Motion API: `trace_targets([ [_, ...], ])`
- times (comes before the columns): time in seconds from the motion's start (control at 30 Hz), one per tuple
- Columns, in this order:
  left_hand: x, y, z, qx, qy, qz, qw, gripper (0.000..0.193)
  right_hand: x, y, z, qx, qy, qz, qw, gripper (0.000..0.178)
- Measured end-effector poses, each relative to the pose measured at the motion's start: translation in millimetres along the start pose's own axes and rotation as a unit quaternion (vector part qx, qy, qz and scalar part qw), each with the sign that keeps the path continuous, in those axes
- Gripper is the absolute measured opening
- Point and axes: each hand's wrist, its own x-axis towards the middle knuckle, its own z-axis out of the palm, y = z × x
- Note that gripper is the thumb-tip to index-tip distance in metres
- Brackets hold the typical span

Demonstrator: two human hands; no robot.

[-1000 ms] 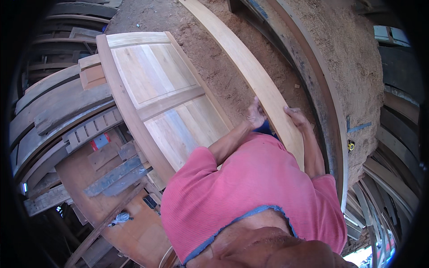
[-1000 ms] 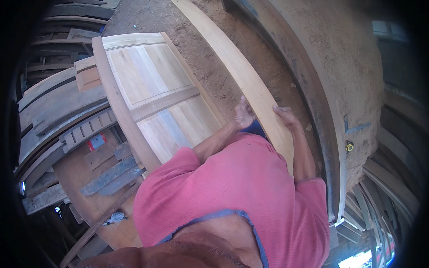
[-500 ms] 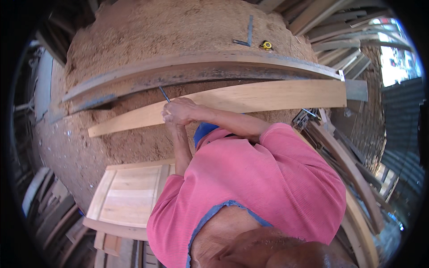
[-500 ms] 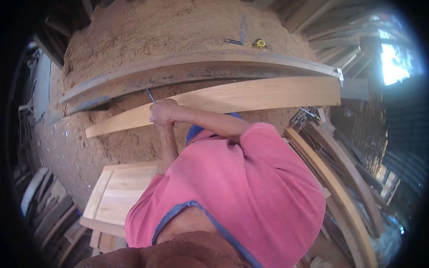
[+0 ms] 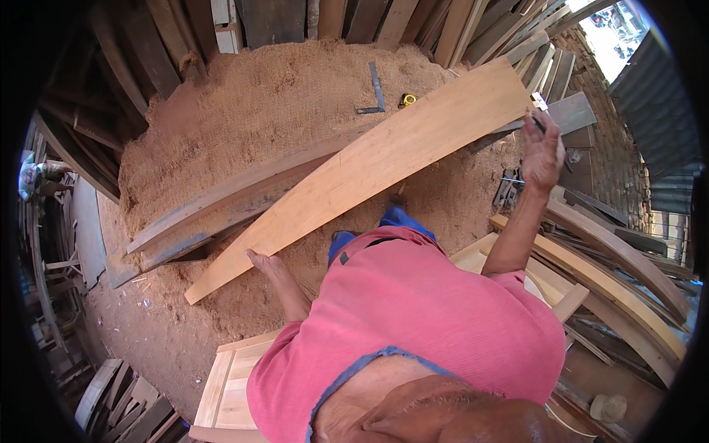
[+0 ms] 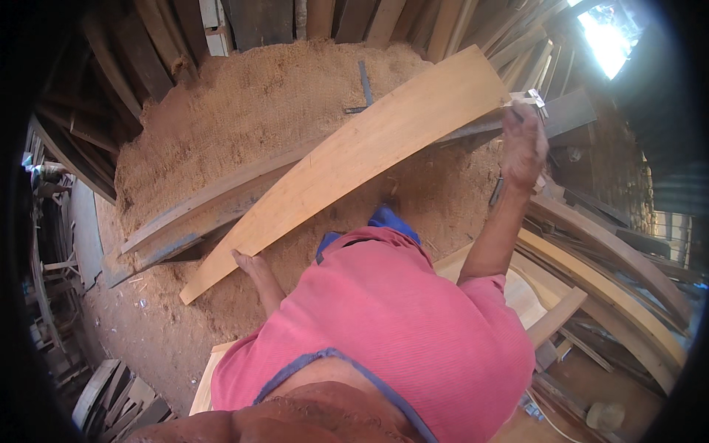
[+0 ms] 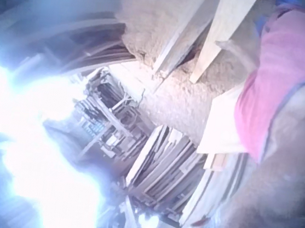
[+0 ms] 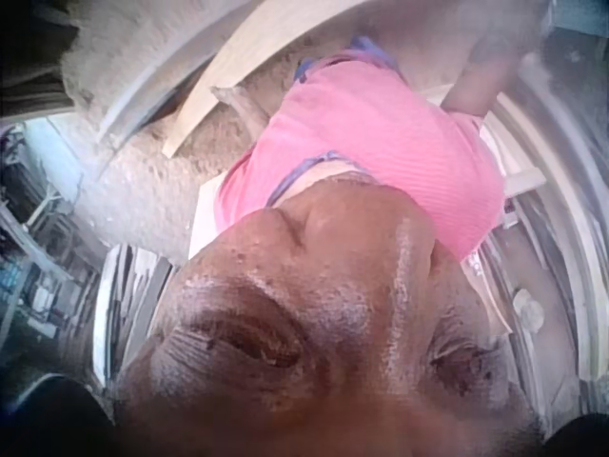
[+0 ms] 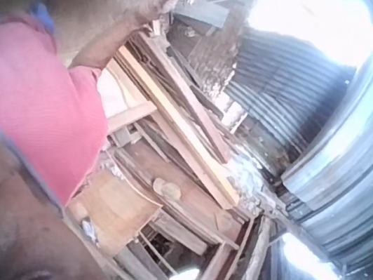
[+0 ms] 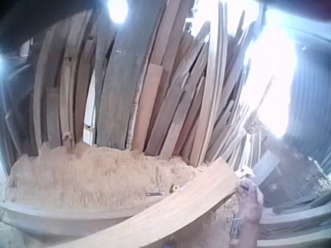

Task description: The person measures a long wooden plank with a tape measure and marks it with a pencil. They then select another plank from a stack, inspect it, and place it on a workbench.

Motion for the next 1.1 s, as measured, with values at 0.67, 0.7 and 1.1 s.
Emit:
trace_targets([
  [0.67,-152,-15,51,-0.173,0.007,0.044,0.984,0.115,59,58,128,0.564,-0.503,0.127,0.642,0.021],
  [0.7,-173,-35,54,-0.172,-0.093,0.049,0.979,0.11,60,61,134,0.574,-0.519,0.111,0.624,0.021],
  [1.1,-463,-304,197,-0.194,-0.466,0.28,0.817,0.116,79,58,82,0.395,-0.816,0.019,0.422,0.065],
])
